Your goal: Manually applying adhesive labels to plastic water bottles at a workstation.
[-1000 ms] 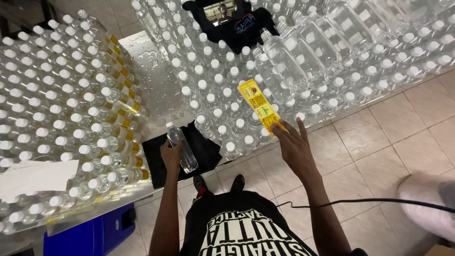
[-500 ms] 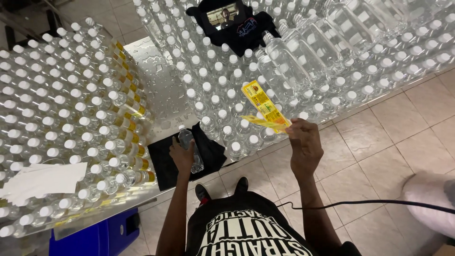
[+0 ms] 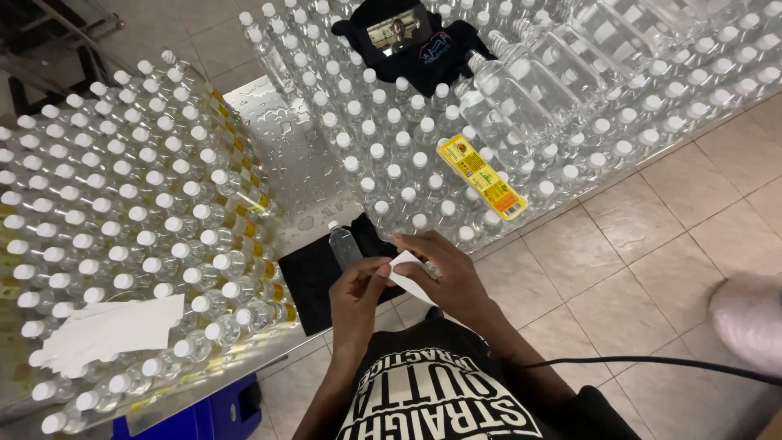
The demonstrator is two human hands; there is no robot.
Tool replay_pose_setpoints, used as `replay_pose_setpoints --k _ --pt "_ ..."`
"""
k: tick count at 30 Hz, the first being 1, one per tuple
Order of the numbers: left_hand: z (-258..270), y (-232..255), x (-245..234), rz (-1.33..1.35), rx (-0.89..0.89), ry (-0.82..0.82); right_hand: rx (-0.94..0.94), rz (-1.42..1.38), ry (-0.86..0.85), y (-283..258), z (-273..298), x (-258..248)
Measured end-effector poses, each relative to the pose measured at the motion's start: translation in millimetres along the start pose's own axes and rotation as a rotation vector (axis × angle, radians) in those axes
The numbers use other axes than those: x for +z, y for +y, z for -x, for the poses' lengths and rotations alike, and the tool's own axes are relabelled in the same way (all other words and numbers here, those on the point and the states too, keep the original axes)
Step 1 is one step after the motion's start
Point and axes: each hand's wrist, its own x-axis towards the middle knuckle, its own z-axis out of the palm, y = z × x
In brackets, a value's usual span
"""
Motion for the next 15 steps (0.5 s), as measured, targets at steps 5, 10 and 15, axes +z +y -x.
replay_pose_setpoints --k 5,10,15 --pt "-5 -9 -18 -0.013 -0.129 0.116 -0.217 0.266 0.143 9 4 26" --pt "-8 -7 -27 -0.027 -0.114 0.134 -0.228 0.428 0.138 7 13 44" --pt "-8 -11 -34 0.024 -0.086 0.093 -0.179 0.398 0.107 1 12 49"
